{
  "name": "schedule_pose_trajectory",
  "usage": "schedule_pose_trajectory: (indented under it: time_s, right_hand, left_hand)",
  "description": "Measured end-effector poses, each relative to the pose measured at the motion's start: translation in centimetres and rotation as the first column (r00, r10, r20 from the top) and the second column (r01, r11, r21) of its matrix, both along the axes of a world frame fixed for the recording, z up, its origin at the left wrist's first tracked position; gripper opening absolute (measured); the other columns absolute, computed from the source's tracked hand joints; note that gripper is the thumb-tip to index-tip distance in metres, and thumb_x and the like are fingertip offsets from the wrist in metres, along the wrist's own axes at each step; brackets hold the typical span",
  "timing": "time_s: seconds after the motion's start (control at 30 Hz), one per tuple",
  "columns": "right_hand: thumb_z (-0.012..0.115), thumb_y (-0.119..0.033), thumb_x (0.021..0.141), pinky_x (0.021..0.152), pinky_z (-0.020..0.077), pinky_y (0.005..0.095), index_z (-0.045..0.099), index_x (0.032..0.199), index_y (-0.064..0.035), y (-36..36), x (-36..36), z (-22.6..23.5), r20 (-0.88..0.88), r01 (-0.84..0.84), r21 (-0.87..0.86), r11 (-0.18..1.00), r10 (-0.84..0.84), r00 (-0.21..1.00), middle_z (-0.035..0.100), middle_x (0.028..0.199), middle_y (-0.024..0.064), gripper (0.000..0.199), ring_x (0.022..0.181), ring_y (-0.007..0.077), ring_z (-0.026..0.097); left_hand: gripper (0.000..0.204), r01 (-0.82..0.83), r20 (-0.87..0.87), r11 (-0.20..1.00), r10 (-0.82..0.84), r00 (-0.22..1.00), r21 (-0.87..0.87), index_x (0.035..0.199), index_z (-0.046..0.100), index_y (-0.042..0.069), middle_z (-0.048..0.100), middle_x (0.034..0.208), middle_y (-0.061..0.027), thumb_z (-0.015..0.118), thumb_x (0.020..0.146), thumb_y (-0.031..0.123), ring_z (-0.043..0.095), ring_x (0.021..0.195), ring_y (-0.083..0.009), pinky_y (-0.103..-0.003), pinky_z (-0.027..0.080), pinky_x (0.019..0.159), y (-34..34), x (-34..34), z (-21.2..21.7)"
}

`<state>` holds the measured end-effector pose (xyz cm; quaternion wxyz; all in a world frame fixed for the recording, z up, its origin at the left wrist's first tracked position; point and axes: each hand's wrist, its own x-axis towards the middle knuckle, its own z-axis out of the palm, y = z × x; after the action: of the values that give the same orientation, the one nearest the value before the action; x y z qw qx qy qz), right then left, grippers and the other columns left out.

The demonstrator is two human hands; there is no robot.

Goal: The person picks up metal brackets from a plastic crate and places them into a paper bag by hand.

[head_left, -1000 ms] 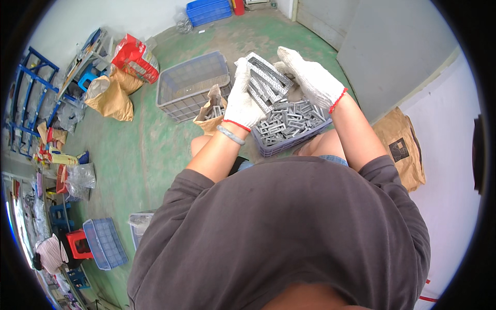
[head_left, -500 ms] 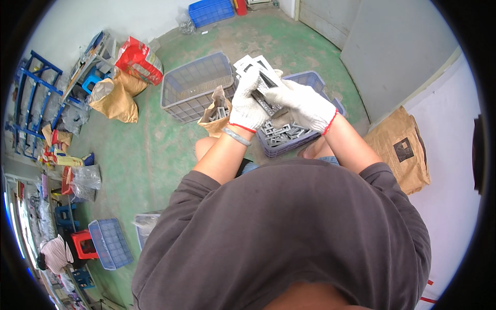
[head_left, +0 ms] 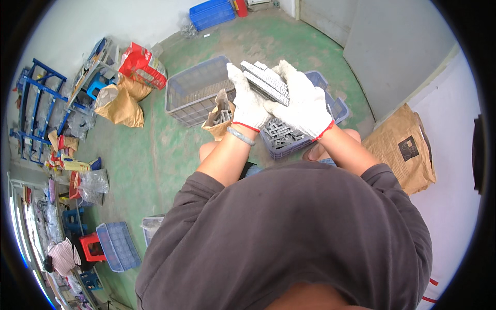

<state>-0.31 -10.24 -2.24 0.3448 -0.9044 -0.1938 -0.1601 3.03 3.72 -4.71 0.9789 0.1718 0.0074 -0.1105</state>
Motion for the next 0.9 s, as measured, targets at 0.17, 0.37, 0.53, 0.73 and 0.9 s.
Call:
schedule_pose_trajectory:
  time_s: [0.17,0.37,0.53,0.73,0.9]
  right_hand:
    - [0.078,-0.035,0.076,0.104,0.0444,0.0361,0.035,0.146,0.0071,-1.3,1.2,-1.9,-0.023,-0.088,0.005,0.996,0.088,0.996,0.057,0.134,0.0190,0.092,0.125,0.0311,0.056]
    - [0.080,-0.045,0.072,0.104,0.0443,0.0374,0.033,0.148,0.0039,-1.8,1.9,-2.3,-0.155,-0.152,0.218,0.964,0.188,0.970,0.055,0.138,0.0196,0.102,0.128,0.0314,0.055]
    - [0.084,-0.040,0.070,0.109,0.0406,0.0360,0.030,0.150,0.0042,-2.1,1.9,-1.2,-0.229,-0.132,0.248,0.960,0.191,0.955,0.053,0.143,0.0191,0.107,0.133,0.0300,0.051]
    - [0.085,-0.032,0.073,0.112,0.0375,0.0364,0.027,0.152,0.0036,-2.8,3.5,-3.1,-0.254,-0.141,0.260,0.955,0.208,0.944,0.048,0.147,0.0218,0.104,0.135,0.0311,0.048]
    - [0.081,-0.018,0.080,0.105,0.0452,0.0353,0.022,0.153,0.0054,-3.1,4.2,-2.8,-0.431,-0.106,0.276,0.955,0.222,0.875,0.046,0.146,0.0223,0.097,0.129,0.0255,0.052]
  left_hand:
    - [0.082,-0.030,-0.106,0.999,0.031,0.994,0.013,0.112,0.059,0.009,0.061,0.109,-0.0099,0.055,0.078,0.084,0.058,0.105,-0.0297,-0.044,0.048,0.098,-0.6,-0.6,0.2]
    - [0.093,0.071,-0.056,0.997,-0.070,0.996,0.024,0.126,0.054,0.008,0.057,0.128,-0.0180,0.058,0.075,0.084,0.054,0.119,-0.0379,-0.051,0.042,0.107,0.2,-0.2,-1.1]
    - [0.089,0.129,-0.114,0.987,-0.140,0.983,-0.099,0.126,0.054,0.007,0.056,0.129,-0.0195,0.059,0.077,0.081,0.053,0.119,-0.0401,-0.054,0.043,0.105,0.3,0.1,-0.6]
    - [0.064,0.138,-0.070,0.982,-0.148,0.987,-0.133,0.116,0.060,0.009,0.062,0.119,-0.0155,0.064,0.086,0.065,0.056,0.114,-0.0358,-0.053,0.047,0.099,0.5,1.0,-1.6]
    - [0.040,0.120,-0.095,0.984,-0.133,0.987,-0.130,0.107,0.064,0.012,0.065,0.108,-0.0107,0.066,0.092,0.048,0.058,0.107,-0.0306,-0.051,0.048,0.096,0.5,1.3,-1.2]
